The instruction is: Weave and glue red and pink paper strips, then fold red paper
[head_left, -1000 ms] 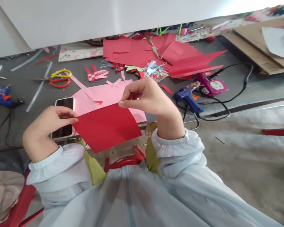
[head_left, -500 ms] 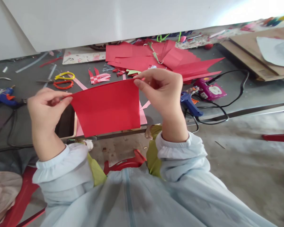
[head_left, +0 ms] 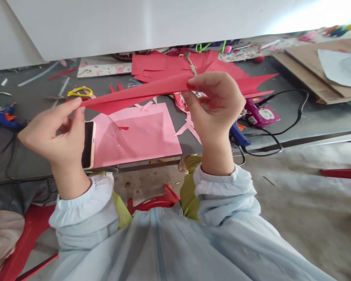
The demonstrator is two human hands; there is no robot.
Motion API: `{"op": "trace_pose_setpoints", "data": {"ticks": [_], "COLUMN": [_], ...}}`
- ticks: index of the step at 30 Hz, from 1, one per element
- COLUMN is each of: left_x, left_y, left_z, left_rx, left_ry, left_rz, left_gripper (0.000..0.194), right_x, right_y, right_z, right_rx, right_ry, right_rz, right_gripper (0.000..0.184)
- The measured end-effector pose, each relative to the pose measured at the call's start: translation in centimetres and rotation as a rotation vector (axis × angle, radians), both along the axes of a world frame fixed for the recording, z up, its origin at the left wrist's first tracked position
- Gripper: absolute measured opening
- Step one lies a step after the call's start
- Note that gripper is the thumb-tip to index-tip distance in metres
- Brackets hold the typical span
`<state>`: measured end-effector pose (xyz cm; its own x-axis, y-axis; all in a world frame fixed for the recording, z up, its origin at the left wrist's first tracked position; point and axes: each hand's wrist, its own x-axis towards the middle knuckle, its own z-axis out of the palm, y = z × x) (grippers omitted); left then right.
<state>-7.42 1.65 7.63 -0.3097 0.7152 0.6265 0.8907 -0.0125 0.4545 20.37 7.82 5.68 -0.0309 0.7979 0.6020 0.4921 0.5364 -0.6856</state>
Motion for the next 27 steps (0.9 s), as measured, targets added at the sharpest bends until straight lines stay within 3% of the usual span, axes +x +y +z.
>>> {"op": "trace_pose_setpoints", "data": {"ticks": [2,4,7,11,14,19,27], "left_x": [-0.2,-0.5,-0.6,-0.2,0.2,0.6,1.4], "left_y": [-0.3,-0.5,-0.5,-0.2,0.0,-0.1,-0.7], "left_z": [0.1,0.2,0.1,-0.6,-1.4,-2.6,-2.6], "left_rx": [0.007,-0.09,-0.313,-0.727,-0.901,-0.936,-0.934], "left_ry": [0.114,0.174,0.155,0.119,0.164,0.169,0.132], "left_rz": [-0.012,-0.082,-0.164,-0.234,-0.278,-0.333,-0.347], "left_gripper": [0.034,0.033,0.033,0.029,0.027,0.026,0.026], "right_x": [0.4,0.9,1.7,2.4,2.3,0.8,-3.1], "right_y": [0.3,0.7,1.1,1.0,0.7,-0.3,-1.8], "right_z": [-0.3,-0.5,-0.9,-1.2,-1.6,-2.6,-3.9], "right_rx": [-0.008,-0.045,-0.112,-0.22,-0.224,-0.096,-0.046], "right_ry": [-0.029,-0.085,-0.222,-0.519,-0.717,-0.791,-0.801], "right_rz": [-0.013,0.018,0.09,0.162,0.172,0.202,0.454], "right_gripper": [0.028,0.023,0.016,0.009,0.007,0.011,0.022]}}
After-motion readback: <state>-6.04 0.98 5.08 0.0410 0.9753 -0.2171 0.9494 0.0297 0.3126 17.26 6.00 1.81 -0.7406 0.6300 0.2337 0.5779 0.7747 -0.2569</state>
